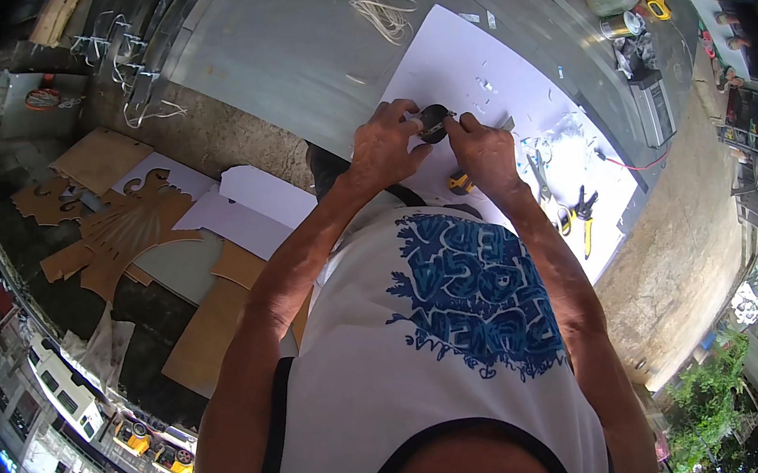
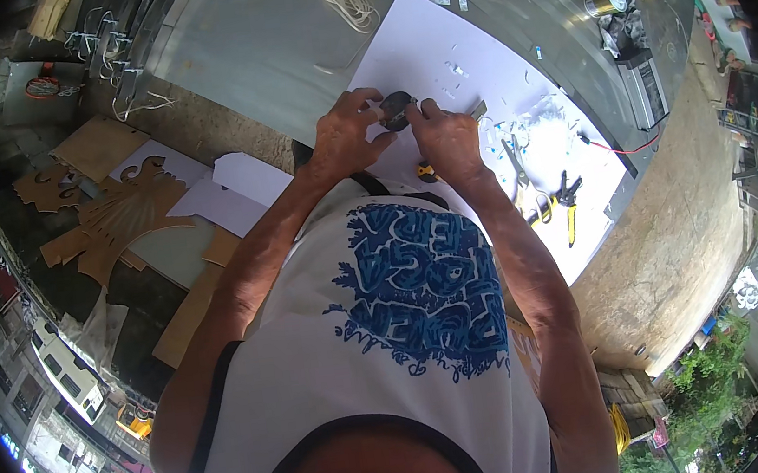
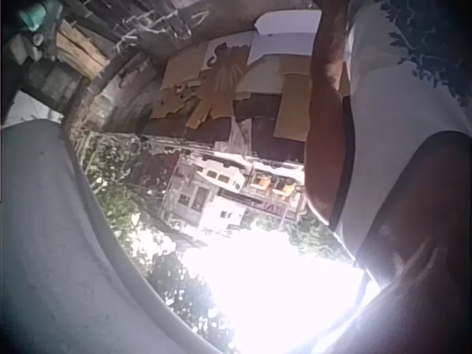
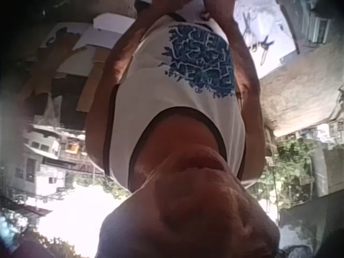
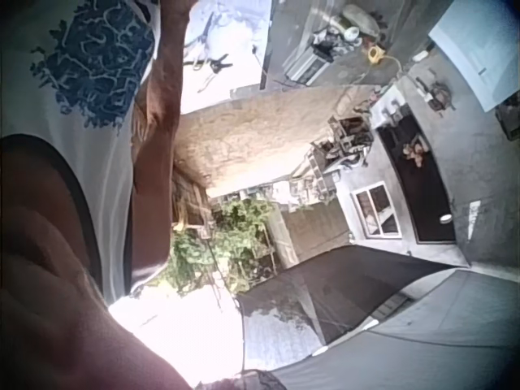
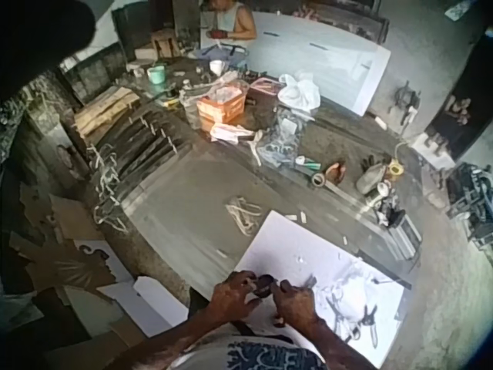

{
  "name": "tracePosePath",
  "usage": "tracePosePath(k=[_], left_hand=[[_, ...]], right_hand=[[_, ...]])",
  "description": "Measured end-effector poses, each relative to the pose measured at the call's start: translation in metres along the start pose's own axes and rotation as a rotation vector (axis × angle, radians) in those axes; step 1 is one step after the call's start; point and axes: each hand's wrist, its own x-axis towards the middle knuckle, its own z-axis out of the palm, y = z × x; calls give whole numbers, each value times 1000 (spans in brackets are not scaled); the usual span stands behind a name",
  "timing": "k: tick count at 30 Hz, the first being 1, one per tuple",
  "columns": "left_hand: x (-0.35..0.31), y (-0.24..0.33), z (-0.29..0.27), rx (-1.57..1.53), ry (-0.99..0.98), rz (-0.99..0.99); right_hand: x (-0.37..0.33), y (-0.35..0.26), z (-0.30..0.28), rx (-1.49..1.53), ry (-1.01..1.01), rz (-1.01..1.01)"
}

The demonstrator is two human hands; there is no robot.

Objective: The person assembles small decorative items on a workbench using a utility knife, pliers, and a small metal cup. They cut and shape small pieces of material, place them into the cup, and handle a long metal strip and a white sheet of paper with cutouts.

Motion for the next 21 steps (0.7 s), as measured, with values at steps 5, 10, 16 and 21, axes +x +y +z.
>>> tracePosePath(k=[5, 10, 16, 21], left_hand=[[-1, -3, 0, -26, -17, -3], [-4, -8, 0, -46, -35, -6], [-1, -8, -4, -66, -22, 35], [-7, -5, -12, -37, 84, 195]], right_hand=[[-1, -2, 5, 84, 37, 14], [-1, -11, 2, 145, 41, 53], [0, -13, 4, 163, 165, 79], [2, -15, 7, 79, 127, 83]])
